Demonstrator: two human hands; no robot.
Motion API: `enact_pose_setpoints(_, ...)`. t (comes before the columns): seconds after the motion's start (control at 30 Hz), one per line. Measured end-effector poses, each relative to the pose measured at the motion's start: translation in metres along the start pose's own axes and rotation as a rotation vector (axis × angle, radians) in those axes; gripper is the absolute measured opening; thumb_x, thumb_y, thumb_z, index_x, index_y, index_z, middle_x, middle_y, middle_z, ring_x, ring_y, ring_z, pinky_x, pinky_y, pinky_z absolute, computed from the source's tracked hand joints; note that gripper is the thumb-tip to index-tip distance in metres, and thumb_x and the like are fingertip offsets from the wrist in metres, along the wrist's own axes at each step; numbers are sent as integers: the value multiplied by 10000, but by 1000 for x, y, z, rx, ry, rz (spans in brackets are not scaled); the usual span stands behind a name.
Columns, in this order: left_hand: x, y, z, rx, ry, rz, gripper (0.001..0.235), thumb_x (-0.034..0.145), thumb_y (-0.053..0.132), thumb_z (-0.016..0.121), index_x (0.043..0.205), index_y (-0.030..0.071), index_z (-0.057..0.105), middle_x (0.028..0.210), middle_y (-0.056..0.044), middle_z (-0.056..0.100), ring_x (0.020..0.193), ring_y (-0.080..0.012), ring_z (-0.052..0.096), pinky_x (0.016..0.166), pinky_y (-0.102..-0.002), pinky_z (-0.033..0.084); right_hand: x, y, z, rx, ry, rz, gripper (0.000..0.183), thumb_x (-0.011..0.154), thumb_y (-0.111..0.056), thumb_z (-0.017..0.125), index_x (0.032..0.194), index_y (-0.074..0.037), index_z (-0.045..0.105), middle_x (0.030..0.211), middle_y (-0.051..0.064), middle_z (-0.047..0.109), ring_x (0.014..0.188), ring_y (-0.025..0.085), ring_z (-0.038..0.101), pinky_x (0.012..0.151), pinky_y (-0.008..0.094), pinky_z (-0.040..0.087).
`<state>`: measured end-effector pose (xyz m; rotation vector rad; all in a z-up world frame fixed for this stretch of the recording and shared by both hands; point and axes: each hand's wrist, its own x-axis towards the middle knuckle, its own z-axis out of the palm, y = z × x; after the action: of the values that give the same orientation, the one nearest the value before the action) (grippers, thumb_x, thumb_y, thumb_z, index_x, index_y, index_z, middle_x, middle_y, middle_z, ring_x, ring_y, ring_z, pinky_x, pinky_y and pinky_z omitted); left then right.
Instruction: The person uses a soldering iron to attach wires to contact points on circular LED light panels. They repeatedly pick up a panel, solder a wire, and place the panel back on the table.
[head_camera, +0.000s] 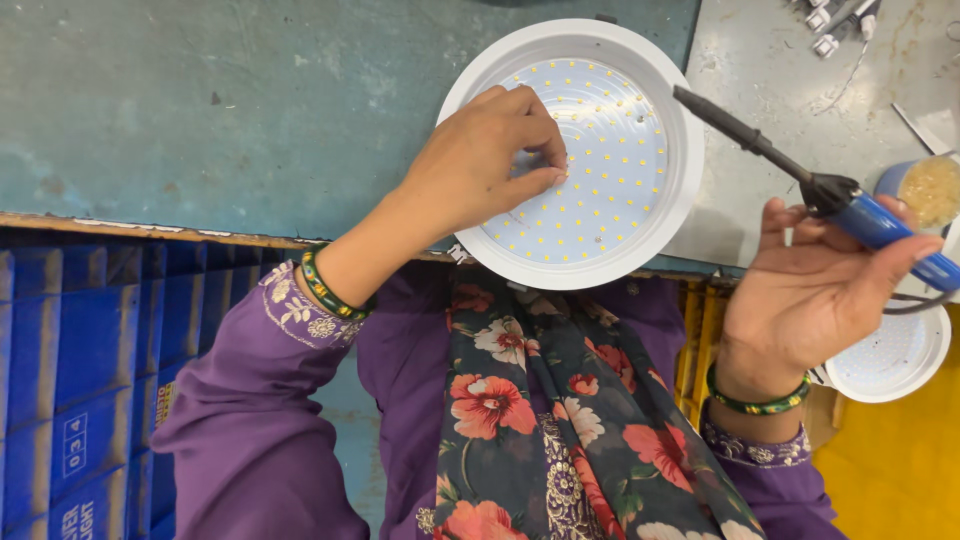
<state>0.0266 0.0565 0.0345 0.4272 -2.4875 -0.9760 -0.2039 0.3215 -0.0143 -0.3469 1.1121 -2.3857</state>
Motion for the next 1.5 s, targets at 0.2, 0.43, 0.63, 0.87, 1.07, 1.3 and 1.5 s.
enact_pose_setpoints(0.2, 12, -11, -10, -174, -78, -33, 150, 828, 165, 816, 892, 81, 709, 910, -50, 706, 866, -206, 720, 772, -351, 563, 5, -1, 1, -123, -52, -108, 405, 1165, -460, 505, 1288, -74, 518, 1014, 85, 599, 870, 198, 553, 900, 374, 475)
enact_pose_setpoints(0.43, 22, -10, -11, -168, -90, -89, 124, 778, 135, 816, 847, 85, 727, 823, -45, 757, 787, -199, 736, 694, -353, 551, 10, 0, 4, -240, -116, -196, 415, 1172, -457, 491, 1302, -64, 513, 1061, 83, 585, 871, 200, 565, 851, 355, 483)
enact_pose_setpoints(0.63, 30, -12, -13, -187, -159, -144, 122, 740, 143, 818, 819, 101, 736, 785, -30, 763, 738, -193, 744, 668, -349, 546, 11, -2, 8, -330, -174, -267, 424, 1177, -455, 480, 1315, -55, 508, 1102, 83, 572, 872, 203, 575, 810, 339, 490)
enact_pose_setpoints(0.87, 27, -7, -9, -139, -109, -157, 117, 749, 148, 816, 820, 98, 738, 794, -38, 760, 751, -206, 744, 675, -361, 550, 9, 2, 17, -488, -180, -444, 440, 1184, -452, 480, 1284, -24, 502, 1106, 98, 544, 852, 215, 572, 813, 349, 500)
enact_pose_setpoints(1.07, 28, -5, -8, -114, -120, -194, 111, 743, 155, 808, 815, 99, 744, 789, -40, 758, 743, -214, 740, 660, -374, 543, 12, 1, 40, -781, -347, -793, 438, 1166, -437, 456, 1099, -4, 467, 908, 152, 498, 829, 350, 645, 1003, 438, 494)
enact_pose_setpoints(1.3, 26, -6, -7, -112, -101, -170, 121, 756, 165, 812, 825, 93, 743, 798, -51, 754, 755, -226, 735, 663, -387, 540, 12, -5, 68, -828, -447, -891, 491, 1127, -455, 489, 1018, 24, 481, 867, 152, 510, 770, 407, 674, 1094, 478, 438)
enact_pose_setpoints(1.5, 26, -7, -6, -108, -104, -175, 124, 749, 169, 819, 822, 100, 747, 792, -43, 756, 749, -222, 736, 651, -388, 539, 10, -5, 80, -869, -508, -855, 533, 1118, -472, 503, 969, 39, 476, 844, 152, 496, 821, 428, 653, 1094, 426, 453)
